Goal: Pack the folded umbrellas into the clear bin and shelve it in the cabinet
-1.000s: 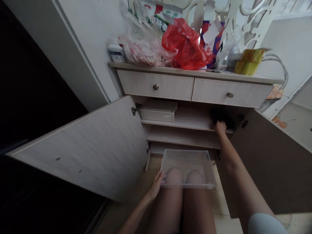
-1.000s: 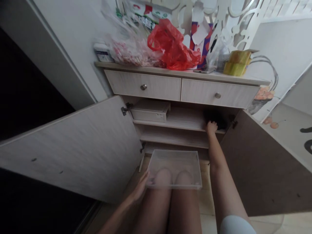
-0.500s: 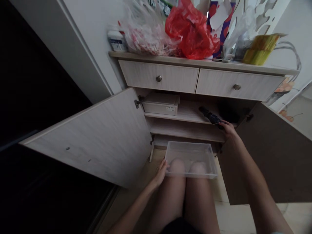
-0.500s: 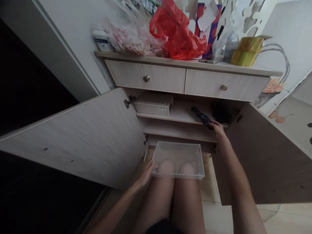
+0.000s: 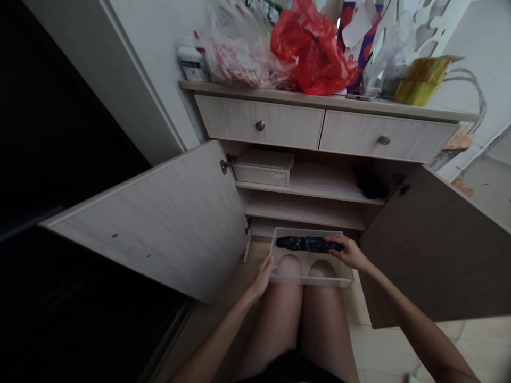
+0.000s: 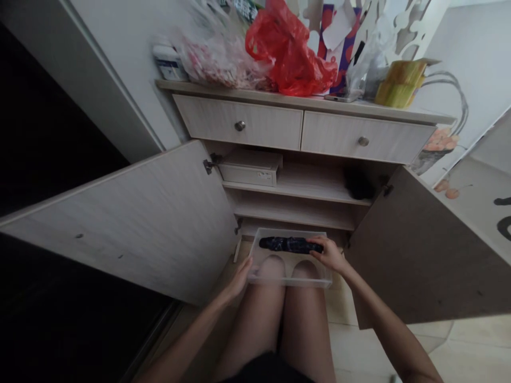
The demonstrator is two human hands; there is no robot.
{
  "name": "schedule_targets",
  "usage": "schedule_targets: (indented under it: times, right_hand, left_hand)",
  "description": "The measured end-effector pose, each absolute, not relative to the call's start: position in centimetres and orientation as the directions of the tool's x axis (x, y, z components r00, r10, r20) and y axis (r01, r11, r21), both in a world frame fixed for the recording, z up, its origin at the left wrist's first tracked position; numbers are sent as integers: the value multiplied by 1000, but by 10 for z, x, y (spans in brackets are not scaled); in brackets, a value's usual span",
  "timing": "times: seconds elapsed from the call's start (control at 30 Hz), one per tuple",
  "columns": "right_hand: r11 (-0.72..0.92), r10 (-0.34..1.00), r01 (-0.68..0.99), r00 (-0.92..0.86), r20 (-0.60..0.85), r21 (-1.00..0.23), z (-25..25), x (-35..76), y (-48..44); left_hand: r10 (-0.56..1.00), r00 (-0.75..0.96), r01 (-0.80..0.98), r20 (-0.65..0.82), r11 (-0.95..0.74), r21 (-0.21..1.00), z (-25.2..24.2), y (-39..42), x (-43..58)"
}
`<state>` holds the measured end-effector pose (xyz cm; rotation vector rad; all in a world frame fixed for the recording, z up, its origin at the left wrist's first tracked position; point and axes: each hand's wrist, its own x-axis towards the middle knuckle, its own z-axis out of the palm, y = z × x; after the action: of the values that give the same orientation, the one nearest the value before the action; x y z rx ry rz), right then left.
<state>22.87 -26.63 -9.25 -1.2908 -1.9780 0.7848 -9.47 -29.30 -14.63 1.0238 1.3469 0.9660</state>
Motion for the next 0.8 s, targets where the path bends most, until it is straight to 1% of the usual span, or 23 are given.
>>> schedule_targets:
  times: [0.07, 0.13, 0.2, 0.23, 0.27, 0.3, 0.37, 0.4, 0.43, 0.47, 0.5, 0.53, 0.57, 0.6, 0.67, 0.73, 0.8]
  right_hand:
    - [392, 918, 675, -335, 214, -625, -97, 222, -263]
    - [392, 919, 805, -364, 151, -446, -98, 217, -262]
    - [368, 929, 891, -364, 66, -265, -96, 213, -261]
    - [363, 931, 911, -364, 34, -196, -95, 212, -259]
    - [373, 927, 916, -376, 10, -152, -93, 212, -256]
    - [393, 918, 909, -397, -7, -138, -90, 213, -251]
    - [420, 904, 889, -428, -2, -184, -81, 221, -233]
    - [398, 915, 891, -402, 29, -217, -74, 229, -221]
    - [341, 940, 909, -331, 80, -241, -66, 239, -206]
    - [243, 966, 939, -211, 151, -244, -57, 252, -190]
    - [105, 973, 970, -54, 225, -220, -48, 265, -172]
    - [-50, 951, 981, 104, 292, -187, -40, 280, -156]
    - [-188, 918, 970, 229, 323, -155, -33, 294, -140]
    - [-299, 894, 944, 327, 308, -137, -29, 307, -126]
    - [-418, 875, 900, 435, 212, -121, -26, 326, -106]
    - [-451, 872, 883, 467, 148, -133, -32, 333, -95]
    - [-470, 850, 867, 496, 178, -167, -41, 331, -92]
  left_hand:
    - [964, 28, 59, -264, 262, 963, -145, -293, -98]
    - [964, 37, 74, -264, 261, 962, -144, -292, -102]
    - [961, 41, 92, -272, 268, 959, -143, -291, -104]
    - [961, 44, 101, -273, 268, 958, -143, -290, -104]
    - [962, 52, 108, -269, 263, 959, -143, -290, -104]
    - [963, 62, 112, -264, 256, 960, -142, -289, -104]
    - [962, 73, 117, -261, 252, 961, -142, -289, -104]
    - [962, 73, 120, -262, 253, 960, -142, -288, -105]
    - [961, 70, 125, -268, 258, 958, -142, -288, -105]
    - [959, 66, 128, -274, 265, 956, -141, -288, -105]
    - [958, 61, 128, -280, 270, 954, -141, -287, -105]
    - [957, 57, 124, -285, 276, 953, -142, -287, -105]
    - [956, 51, 119, -290, 282, 952, -142, -287, -105]
    - [955, 42, 115, -294, 288, 951, -142, -287, -105]
    - [955, 31, 121, -295, 290, 949, -143, -287, -105]
    - [958, 35, 139, -286, 278, 950, -144, -288, -106]
    - [960, 49, 151, -275, 265, 952, -145, -288, -107]
